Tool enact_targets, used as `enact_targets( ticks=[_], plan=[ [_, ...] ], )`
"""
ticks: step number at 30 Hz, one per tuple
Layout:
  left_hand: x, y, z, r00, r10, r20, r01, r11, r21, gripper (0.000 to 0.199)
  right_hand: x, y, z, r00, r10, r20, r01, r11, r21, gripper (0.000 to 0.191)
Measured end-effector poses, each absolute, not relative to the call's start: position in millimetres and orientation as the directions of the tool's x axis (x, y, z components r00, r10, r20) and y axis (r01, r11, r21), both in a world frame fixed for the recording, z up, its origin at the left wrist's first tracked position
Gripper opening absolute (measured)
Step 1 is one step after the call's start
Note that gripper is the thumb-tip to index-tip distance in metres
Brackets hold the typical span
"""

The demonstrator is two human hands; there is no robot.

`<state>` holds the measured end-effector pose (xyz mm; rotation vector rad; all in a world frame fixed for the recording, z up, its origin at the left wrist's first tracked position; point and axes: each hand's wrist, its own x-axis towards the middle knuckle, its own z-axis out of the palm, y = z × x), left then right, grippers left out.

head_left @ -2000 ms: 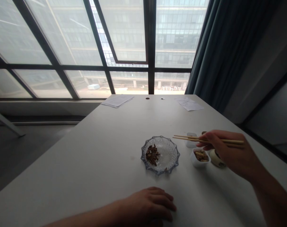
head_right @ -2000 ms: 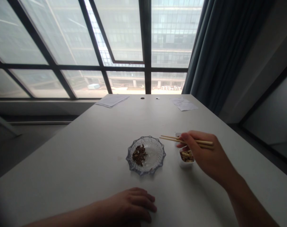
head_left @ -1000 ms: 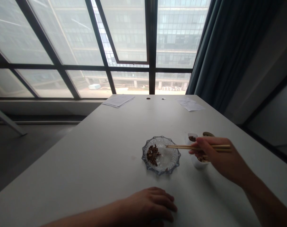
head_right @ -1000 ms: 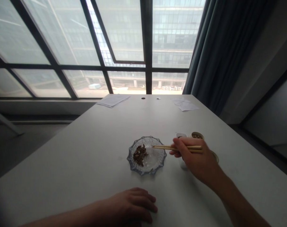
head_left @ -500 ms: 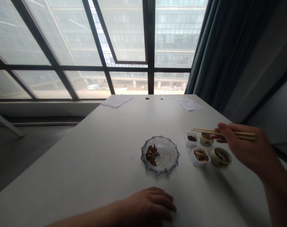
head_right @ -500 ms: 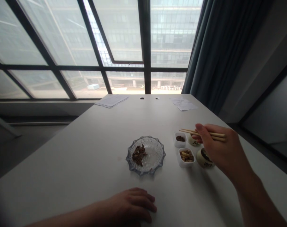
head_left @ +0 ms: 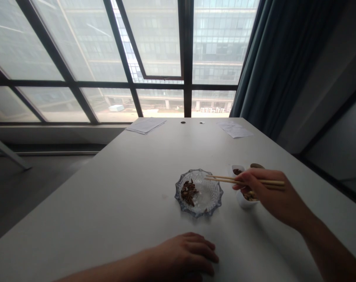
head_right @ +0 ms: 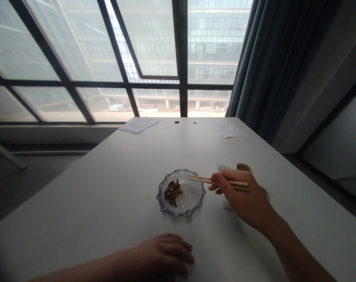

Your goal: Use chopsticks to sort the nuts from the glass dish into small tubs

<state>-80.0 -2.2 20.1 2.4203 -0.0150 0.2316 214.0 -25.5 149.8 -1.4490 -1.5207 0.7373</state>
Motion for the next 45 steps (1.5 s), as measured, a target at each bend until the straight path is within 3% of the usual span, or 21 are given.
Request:
enact_targets(
  ticks=[4, 7, 11, 21, 30, 40, 45],
  plan=[
    [-80.3, -2.4, 18.7, 0.984, 0.051, 0.171, -0.072, -0.764, 0.641, 0.030, 195.8, -20.8, 136.0, -0.094, 0.986, 0.136, 0.484, 0.165, -0.859, 0.045],
    [-80.5, -2.2, 15.7, 0.981, 0.054, 0.187, -0.081, -0.762, 0.643, 0.031, 189.3, -16.4, 123.2, -0.129, 0.984, 0.120, 0.509, 0.169, -0.844, 0.045],
    [-80.6, -1.3, 13.2, 0.975, 0.051, 0.214, -0.102, -0.758, 0.644, 0.032, 185.6, -11.1, 108.5, -0.158, 0.982, 0.104, 0.421, 0.162, -0.893, 0.048],
    [-79.5, -0.6, 15.4, 0.977, 0.045, 0.208, -0.104, -0.753, 0.649, 0.032, 178.8, -10.2, 98.8, -0.078, 0.993, 0.093, 0.296, 0.112, -0.949, 0.050],
    [-79.3, -2.2, 16.9, 0.982, 0.059, 0.181, -0.077, -0.747, 0.660, 0.031, 198.8, -22.0, 133.8, 0.113, 0.978, 0.177, 0.288, 0.138, -0.948, 0.048],
    [-79.5, -2.0, 17.5, 0.979, 0.059, 0.196, -0.081, -0.767, 0.637, 0.032, 185.9, -17.3, 116.9, -0.082, 0.993, 0.081, 0.457, 0.110, -0.883, 0.048],
    [-79.5, -1.6, 13.2, 0.977, 0.047, 0.206, -0.097, -0.767, 0.634, 0.031, 182.5, -14.6, 108.9, -0.083, 0.992, 0.092, 0.401, 0.118, -0.908, 0.049]
  ],
)
